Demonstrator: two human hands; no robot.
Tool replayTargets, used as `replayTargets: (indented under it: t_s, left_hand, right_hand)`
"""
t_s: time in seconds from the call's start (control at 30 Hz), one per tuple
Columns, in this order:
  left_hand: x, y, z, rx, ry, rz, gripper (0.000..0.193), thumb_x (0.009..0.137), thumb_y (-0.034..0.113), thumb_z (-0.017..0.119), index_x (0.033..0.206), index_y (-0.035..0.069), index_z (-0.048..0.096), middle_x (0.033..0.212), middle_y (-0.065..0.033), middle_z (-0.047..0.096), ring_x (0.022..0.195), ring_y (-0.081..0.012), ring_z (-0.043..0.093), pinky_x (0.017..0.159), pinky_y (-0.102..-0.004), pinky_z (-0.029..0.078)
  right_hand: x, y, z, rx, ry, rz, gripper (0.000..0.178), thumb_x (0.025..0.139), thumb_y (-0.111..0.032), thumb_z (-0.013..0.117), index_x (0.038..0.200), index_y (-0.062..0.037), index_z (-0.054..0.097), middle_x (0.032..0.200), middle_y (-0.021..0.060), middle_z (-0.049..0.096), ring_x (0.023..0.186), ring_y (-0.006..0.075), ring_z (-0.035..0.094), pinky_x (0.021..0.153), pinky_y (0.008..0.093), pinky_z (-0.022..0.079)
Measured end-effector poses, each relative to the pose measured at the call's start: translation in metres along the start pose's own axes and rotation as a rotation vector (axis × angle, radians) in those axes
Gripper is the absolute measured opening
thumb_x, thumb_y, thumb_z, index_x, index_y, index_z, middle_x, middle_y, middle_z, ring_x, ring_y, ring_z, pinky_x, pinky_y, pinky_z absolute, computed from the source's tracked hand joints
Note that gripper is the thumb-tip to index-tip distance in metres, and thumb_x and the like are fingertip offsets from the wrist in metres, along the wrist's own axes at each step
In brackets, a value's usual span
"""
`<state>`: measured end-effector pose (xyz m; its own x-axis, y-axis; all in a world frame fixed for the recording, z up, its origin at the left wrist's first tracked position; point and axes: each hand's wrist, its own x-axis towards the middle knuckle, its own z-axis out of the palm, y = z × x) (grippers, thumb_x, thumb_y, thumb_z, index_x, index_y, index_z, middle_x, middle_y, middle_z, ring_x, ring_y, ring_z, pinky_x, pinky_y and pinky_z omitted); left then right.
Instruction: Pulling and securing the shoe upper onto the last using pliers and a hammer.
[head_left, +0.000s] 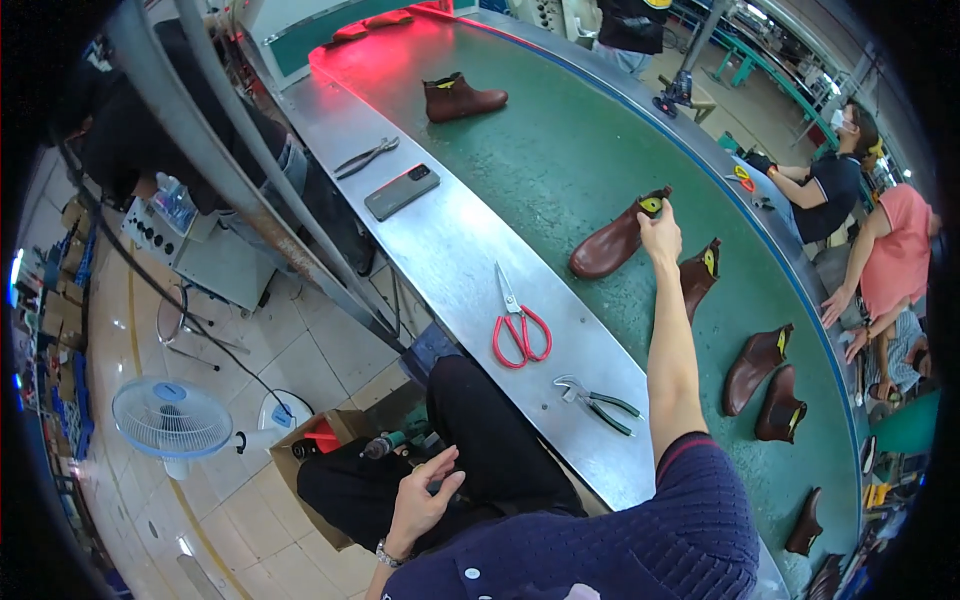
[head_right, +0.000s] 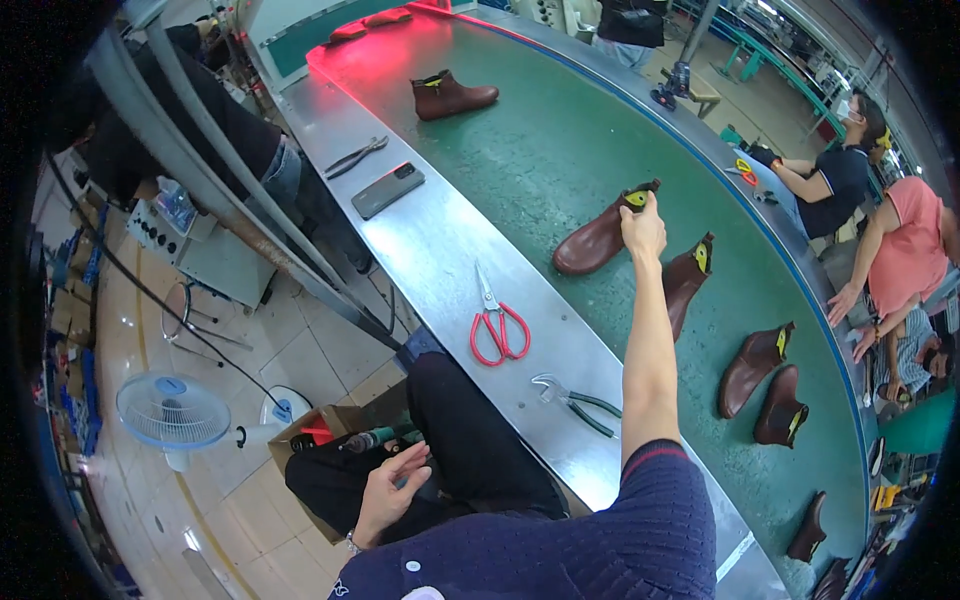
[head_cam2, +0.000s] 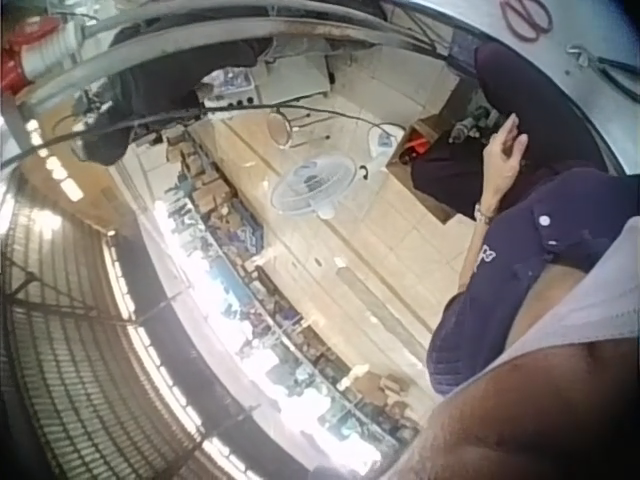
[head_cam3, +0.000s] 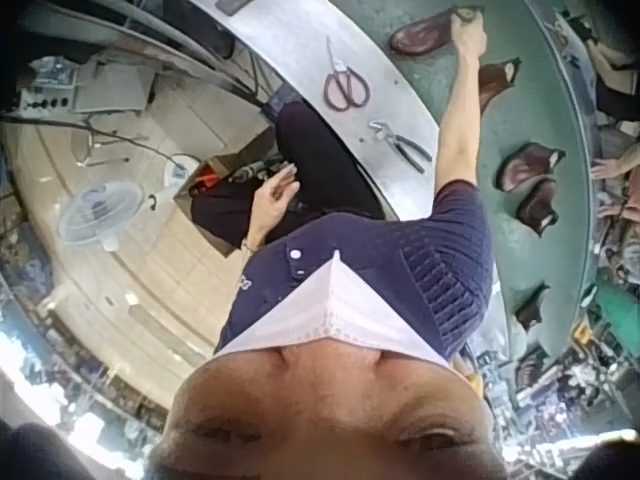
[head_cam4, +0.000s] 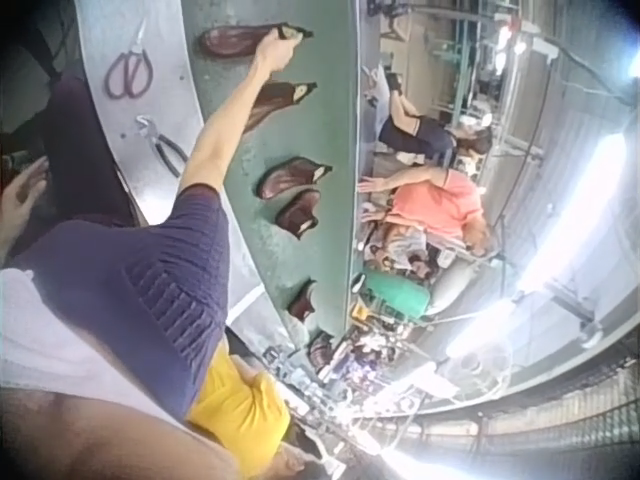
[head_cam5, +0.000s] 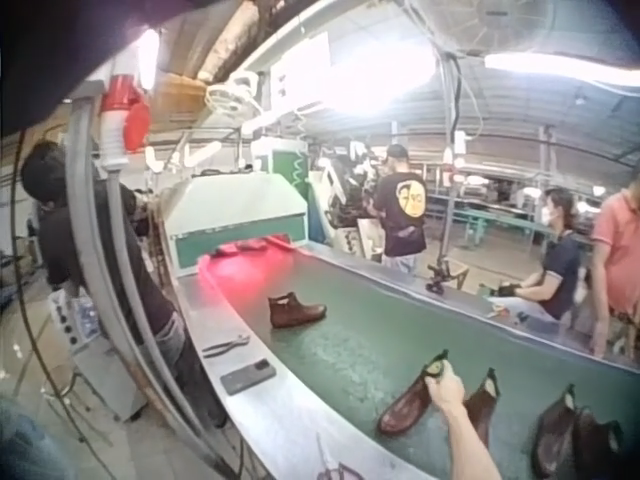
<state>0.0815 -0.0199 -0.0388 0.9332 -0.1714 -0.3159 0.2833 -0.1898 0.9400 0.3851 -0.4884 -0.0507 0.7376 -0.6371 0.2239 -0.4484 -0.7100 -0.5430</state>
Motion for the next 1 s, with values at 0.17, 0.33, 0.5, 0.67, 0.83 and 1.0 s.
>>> replayTargets:
  t_s: [0.17, 0.33, 0.5, 0.67, 0.83, 1.0]
  left_hand:
    - [-0.008, 0.003, -0.016, 0.093, 0.035, 0.042, 0.045, 0.089, 0.019, 0.069, 0.129, 0.003, 0.058, 0.117, -0.0171, 0.067, 0.106, -0.0244, 0.066, 0.093, -0.0331, 0.051]
    - [-0.029, -0.016, -0.024, 0.053, 0.110, -0.016, 0.046, 0.089, 0.024, 0.068, 0.130, 0.004, 0.058, 0.117, -0.0174, 0.066, 0.106, -0.0242, 0.066, 0.092, -0.0329, 0.051]
    - [-0.020, -0.015, -0.019, 0.086, -0.041, 0.052, 0.047, 0.092, 0.027, 0.064, 0.131, 0.003, 0.055, 0.119, -0.0176, 0.065, 0.109, -0.0269, 0.065, 0.094, -0.0348, 0.050]
    - [0.021, 0.001, 0.002, -0.080, -0.188, 0.181, 0.044, 0.096, 0.023, 0.059, 0.135, 0.003, 0.052, 0.125, -0.0154, 0.063, 0.112, -0.0244, 0.063, 0.095, -0.0350, 0.050]
    - [0.040, 0.038, 0.019, -0.703, -0.493, 0.204, 0.061, 0.096, 0.008, 0.055, 0.149, 0.004, 0.026, 0.148, -0.0140, 0.039, 0.131, -0.0276, 0.046, 0.102, -0.0387, 0.045]
    - [0.015, -0.009, -0.021, -0.085, -0.148, 0.518, 0.059, 0.094, 0.013, 0.059, 0.146, 0.002, 0.034, 0.150, -0.0139, 0.038, 0.134, -0.0228, 0.043, 0.110, -0.0341, 0.036]
  right_hand:
    - [0.053, 0.032, 0.046, 0.045, -0.110, 0.048, 0.049, 0.082, -0.042, 0.065, 0.112, -0.0031, 0.063, 0.090, 0.0205, 0.070, 0.088, 0.0365, 0.068, 0.083, 0.0454, 0.052]
    - [-0.003, 0.027, 0.018, 0.434, -0.087, 0.054, 0.022, 0.089, -0.020, 0.067, 0.081, -0.0018, 0.058, 0.061, 0.0038, 0.060, 0.047, 0.0124, 0.058, 0.043, 0.0267, 0.045]
    - [-0.065, -0.058, -0.086, 0.721, -0.263, -0.317, 0.021, 0.092, -0.016, 0.066, 0.077, -0.0058, 0.055, 0.055, -0.0025, 0.050, 0.043, 0.0050, 0.046, 0.039, 0.0219, 0.036]
    - [-0.113, -0.133, -0.174, 0.985, -0.484, -0.543, 0.023, 0.092, -0.013, 0.062, 0.075, -0.0061, 0.048, 0.058, -0.0007, 0.049, 0.045, 0.0063, 0.048, 0.043, 0.0206, 0.039]
    - [-0.177, -0.186, -0.171, 1.202, -1.094, -0.858, 0.021, 0.084, -0.017, 0.068, 0.078, -0.0011, 0.054, 0.065, 0.0061, 0.058, 0.053, 0.0138, 0.058, 0.049, 0.0244, 0.043]
    - [-0.232, -0.233, -0.132, 1.056, -1.466, -1.336, 0.014, 0.078, -0.011, 0.075, 0.080, 0.0009, 0.067, 0.074, 0.0110, 0.063, 0.070, 0.0248, 0.060, 0.063, 0.0345, 0.043]
